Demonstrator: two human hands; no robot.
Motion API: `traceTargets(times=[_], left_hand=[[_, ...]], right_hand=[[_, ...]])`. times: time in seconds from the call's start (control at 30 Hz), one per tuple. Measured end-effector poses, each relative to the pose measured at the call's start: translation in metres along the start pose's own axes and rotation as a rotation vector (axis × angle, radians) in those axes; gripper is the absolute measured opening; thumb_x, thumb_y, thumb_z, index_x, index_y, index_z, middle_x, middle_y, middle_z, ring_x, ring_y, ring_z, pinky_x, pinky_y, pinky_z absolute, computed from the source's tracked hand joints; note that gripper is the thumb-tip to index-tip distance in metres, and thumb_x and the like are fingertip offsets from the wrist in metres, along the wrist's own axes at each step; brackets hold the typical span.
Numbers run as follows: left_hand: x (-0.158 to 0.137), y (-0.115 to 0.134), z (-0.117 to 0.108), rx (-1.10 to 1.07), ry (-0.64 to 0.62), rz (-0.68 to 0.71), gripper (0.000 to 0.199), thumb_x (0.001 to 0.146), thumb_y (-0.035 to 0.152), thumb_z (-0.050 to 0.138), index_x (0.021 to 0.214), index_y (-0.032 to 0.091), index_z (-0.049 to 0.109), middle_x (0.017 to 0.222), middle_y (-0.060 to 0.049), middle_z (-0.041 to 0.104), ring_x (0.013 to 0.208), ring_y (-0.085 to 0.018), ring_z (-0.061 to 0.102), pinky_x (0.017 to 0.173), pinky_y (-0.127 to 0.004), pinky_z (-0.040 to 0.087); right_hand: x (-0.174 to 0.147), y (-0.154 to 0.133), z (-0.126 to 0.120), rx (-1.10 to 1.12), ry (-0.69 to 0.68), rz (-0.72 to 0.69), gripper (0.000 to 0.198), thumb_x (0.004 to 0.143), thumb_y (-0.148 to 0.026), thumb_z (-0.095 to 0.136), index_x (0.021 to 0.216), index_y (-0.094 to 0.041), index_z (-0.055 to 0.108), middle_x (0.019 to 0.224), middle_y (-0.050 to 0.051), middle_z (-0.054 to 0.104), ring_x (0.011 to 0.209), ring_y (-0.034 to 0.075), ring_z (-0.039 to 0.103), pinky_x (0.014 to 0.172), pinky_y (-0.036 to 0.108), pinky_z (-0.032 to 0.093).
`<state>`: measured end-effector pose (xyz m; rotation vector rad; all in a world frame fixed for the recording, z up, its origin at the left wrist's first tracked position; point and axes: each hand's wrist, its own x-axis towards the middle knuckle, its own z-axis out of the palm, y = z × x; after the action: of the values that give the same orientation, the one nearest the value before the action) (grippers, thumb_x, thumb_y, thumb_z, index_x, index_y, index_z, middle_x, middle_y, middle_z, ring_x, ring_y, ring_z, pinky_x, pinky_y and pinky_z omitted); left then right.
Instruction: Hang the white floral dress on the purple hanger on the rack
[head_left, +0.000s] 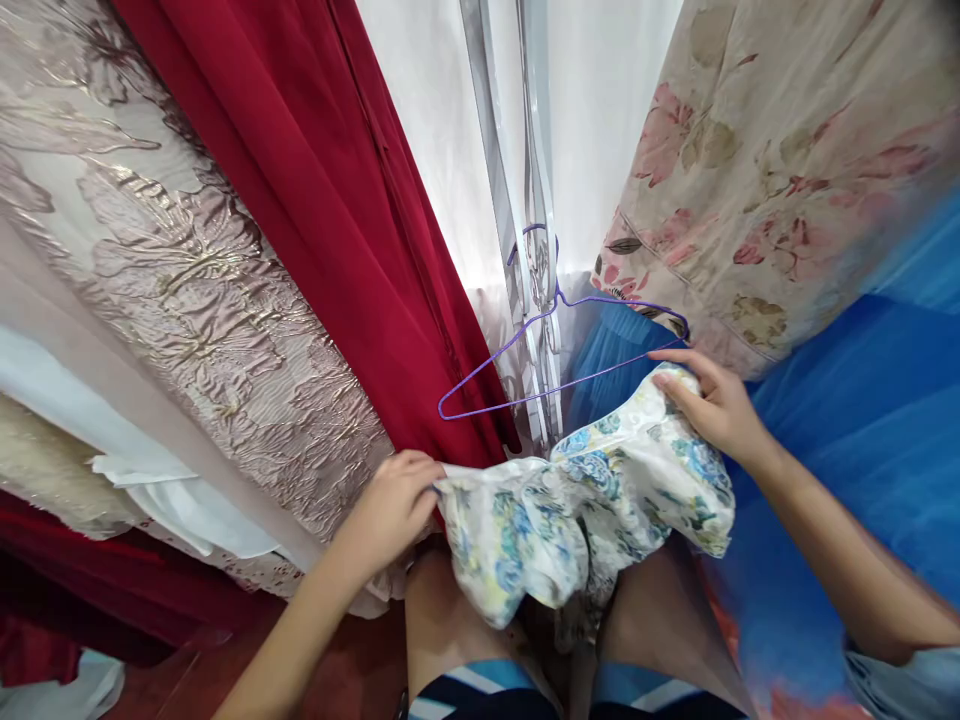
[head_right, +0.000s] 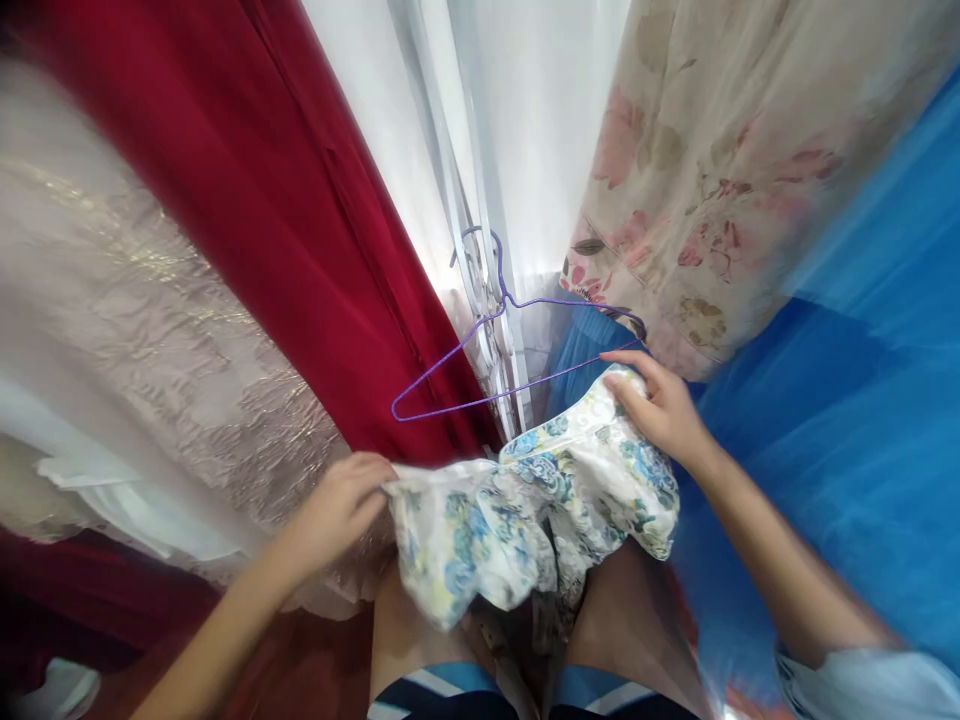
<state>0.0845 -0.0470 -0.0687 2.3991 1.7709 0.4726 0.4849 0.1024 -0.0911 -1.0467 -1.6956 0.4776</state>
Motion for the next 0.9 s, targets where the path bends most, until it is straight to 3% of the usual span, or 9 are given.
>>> traceTargets(times=[0.1,0.17,0.33,0.5,0.63,0.73,0.8,0.9], left_hand=[[0.015,-0.02,-0.023,0.124,0.199,-0.005,0.031,0.088,0.014,0.042,0.102,0.021,0.069,0.11,-0.008,0.07,0.107,-0.027,0.059,0.097,-0.043,0.046],[0.026,-0.021,-0.034,0.122,0.274,-0.018,0.035,0.088,0.012,0.04,0.108,0.022,0.067,0.117,-0.006,0.069,0.109,-0.025,0.061,0.097,-0.04,0.047],[0.058,0.008,-0.048,-0.073,0.351,-0.003,0.029,0.089,0.011,0.038,0.099,0.022,0.062,0.129,-0.004,0.065,0.117,-0.024,0.061,0.101,-0.037,0.047],[0.094,0.049,-0.041,-0.242,0.367,0.156,0.025,0.086,0.004,0.036,0.088,0.021,0.054,0.128,-0.003,0.064,0.119,-0.02,0.06,0.101,-0.036,0.046],[0.115,0.06,-0.027,-0.202,0.581,0.204,0.027,0.081,0.001,0.042,0.091,0.021,0.057,0.106,-0.004,0.066,0.102,-0.018,0.063,0.09,-0.032,0.05],[0.12,0.051,-0.022,-0.212,0.729,0.171,0.029,0.078,0.003,0.051,0.1,0.019,0.058,0.099,-0.004,0.061,0.091,-0.017,0.062,0.08,-0.028,0.053],[0.12,0.043,-0.023,-0.203,0.742,0.144,0.029,0.076,0.004,0.054,0.1,0.019,0.061,0.1,-0.005,0.061,0.091,-0.017,0.062,0.074,-0.025,0.053],[0.117,0.035,-0.025,-0.158,0.74,0.152,0.024,0.076,0.005,0.054,0.092,0.018,0.066,0.098,-0.005,0.063,0.092,-0.017,0.062,0.073,-0.025,0.053]], right_hand=[[0.005,0.007,0.01,0.004,-0.217,0.041,0.05,0.096,-0.045,0.049,0.138,-0.019,0.057,0.066,0.0,0.058,0.047,0.012,0.037,0.046,0.025,0.03],[0.009,0.012,0.017,-0.023,-0.276,0.031,0.053,0.097,-0.047,0.046,0.14,-0.018,0.056,0.056,-0.004,0.048,0.045,0.012,0.032,0.046,0.024,0.027],[0.011,0.014,0.028,-0.036,-0.271,0.015,0.046,0.097,-0.048,0.046,0.126,-0.021,0.068,0.06,-0.002,0.051,0.051,0.013,0.037,0.05,0.025,0.029],[-0.003,0.005,0.036,-0.014,-0.254,0.005,0.04,0.095,-0.049,0.051,0.113,-0.02,0.072,0.067,0.001,0.06,0.057,0.015,0.048,0.055,0.027,0.038],[-0.013,-0.007,0.024,-0.087,-0.417,-0.009,0.045,0.093,-0.052,0.053,0.129,-0.025,0.063,0.068,-0.001,0.063,0.056,0.016,0.053,0.056,0.028,0.044],[-0.016,-0.011,0.0,-0.086,-0.535,-0.054,0.075,0.08,-0.05,0.071,0.147,-0.027,0.044,0.106,0.005,0.07,0.087,0.024,0.067,0.075,0.033,0.055],[-0.015,-0.008,-0.018,-0.116,-0.54,-0.127,0.092,0.075,-0.042,0.077,0.153,-0.026,0.033,0.14,0.01,0.055,0.12,0.032,0.058,0.096,0.041,0.051],[-0.008,0.004,-0.041,-0.247,-0.34,-0.246,0.086,0.076,-0.026,0.069,0.153,-0.023,0.031,0.148,0.014,0.044,0.134,0.034,0.045,0.11,0.047,0.039]])
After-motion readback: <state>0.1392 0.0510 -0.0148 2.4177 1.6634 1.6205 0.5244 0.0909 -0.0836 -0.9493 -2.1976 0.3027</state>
